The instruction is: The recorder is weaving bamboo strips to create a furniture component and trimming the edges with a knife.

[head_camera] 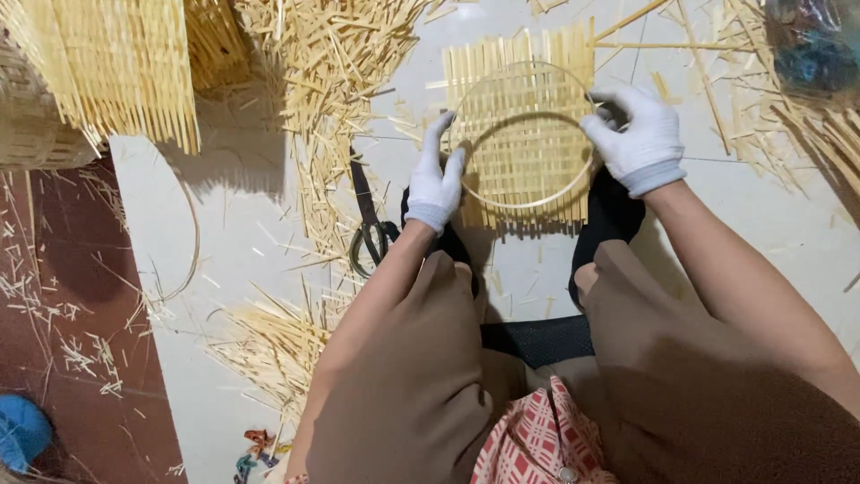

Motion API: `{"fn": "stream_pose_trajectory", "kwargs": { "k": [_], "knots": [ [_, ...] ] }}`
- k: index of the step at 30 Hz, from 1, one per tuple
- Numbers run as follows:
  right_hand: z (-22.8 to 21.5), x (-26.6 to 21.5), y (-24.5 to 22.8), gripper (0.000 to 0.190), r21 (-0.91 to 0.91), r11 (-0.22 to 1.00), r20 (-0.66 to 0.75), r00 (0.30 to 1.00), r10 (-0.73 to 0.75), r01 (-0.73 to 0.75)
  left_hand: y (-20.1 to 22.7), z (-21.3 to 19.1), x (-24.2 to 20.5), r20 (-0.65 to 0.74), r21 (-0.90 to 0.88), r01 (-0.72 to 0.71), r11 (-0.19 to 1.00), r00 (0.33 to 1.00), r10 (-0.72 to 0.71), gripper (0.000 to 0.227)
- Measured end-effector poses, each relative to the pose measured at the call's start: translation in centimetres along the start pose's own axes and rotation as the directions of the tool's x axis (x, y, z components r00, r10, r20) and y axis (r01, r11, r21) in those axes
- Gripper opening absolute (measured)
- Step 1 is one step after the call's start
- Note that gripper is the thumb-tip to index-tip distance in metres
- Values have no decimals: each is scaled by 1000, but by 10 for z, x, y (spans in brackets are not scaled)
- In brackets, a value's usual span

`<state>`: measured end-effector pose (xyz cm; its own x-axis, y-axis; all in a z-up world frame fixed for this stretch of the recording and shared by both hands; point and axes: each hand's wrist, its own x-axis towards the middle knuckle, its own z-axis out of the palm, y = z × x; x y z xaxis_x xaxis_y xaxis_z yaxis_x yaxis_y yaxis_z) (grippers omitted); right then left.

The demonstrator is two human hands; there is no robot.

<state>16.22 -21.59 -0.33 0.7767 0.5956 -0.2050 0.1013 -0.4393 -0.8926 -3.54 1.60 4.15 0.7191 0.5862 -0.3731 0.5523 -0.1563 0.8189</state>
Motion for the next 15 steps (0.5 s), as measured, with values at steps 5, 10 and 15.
{"fn": "stream_pose_trajectory", "kwargs": {
  "k": [5,10,15],
  "knots": [
    [14,13,-8,39,-163,985,-57,997,54,-63,-31,9,23,-106,84,-310,947,942,318,51],
    [19,13,1,23,-390,900,-106,962,-252,193,-34,18,34,-121,162,43,986,992,-23,40],
    [24,19,13,31,-339,932,-66,984,-163,131,-56,23,40,-206,258,-163,952,954,219,39]
  ]
}}
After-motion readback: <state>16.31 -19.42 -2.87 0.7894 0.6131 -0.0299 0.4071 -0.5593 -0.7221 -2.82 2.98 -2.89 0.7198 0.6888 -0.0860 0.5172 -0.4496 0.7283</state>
